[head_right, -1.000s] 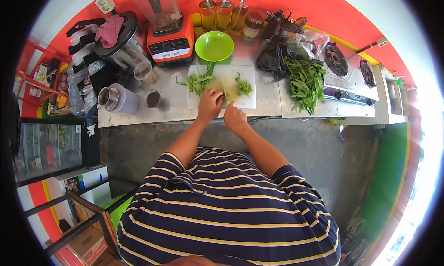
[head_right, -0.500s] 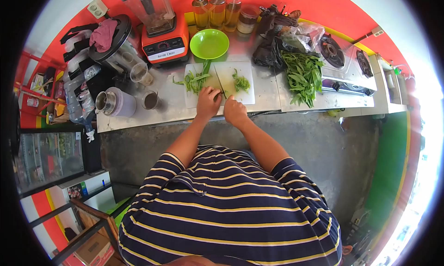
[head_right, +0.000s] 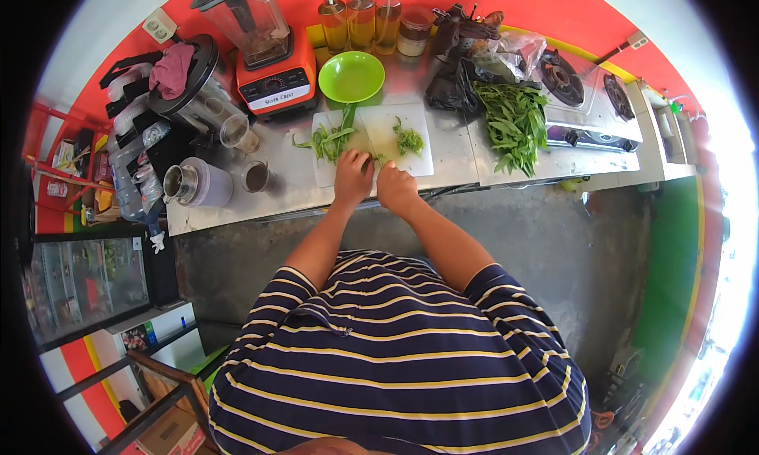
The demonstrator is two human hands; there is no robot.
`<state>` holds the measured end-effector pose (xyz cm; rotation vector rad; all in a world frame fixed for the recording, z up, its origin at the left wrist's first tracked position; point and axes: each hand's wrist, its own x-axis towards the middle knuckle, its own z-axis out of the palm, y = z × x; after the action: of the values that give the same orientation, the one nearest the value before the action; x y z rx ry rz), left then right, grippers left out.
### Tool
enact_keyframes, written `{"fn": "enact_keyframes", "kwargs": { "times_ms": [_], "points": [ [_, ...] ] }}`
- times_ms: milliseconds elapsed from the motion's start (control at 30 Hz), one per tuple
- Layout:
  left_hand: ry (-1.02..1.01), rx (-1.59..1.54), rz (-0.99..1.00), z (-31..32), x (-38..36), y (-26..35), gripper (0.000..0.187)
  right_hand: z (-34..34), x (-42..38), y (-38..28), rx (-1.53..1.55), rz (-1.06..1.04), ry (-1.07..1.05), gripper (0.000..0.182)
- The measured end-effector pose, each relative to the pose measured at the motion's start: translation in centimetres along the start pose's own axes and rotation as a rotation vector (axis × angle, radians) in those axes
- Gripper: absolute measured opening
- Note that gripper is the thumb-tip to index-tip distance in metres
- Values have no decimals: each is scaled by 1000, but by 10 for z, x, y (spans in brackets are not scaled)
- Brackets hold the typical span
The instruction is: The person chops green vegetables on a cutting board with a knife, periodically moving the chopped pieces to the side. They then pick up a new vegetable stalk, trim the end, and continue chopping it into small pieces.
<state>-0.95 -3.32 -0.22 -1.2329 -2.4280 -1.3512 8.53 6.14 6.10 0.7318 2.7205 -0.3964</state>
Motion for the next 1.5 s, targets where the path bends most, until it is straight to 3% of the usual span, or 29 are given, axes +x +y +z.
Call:
{"fn": "enact_keyframes", "kwargs": {
  "times_ms": [1500],
  "points": [
    [14,-24,4,-4,-7,-5,13,5,-10,-3,57,37,-90,33]
  ]
}}
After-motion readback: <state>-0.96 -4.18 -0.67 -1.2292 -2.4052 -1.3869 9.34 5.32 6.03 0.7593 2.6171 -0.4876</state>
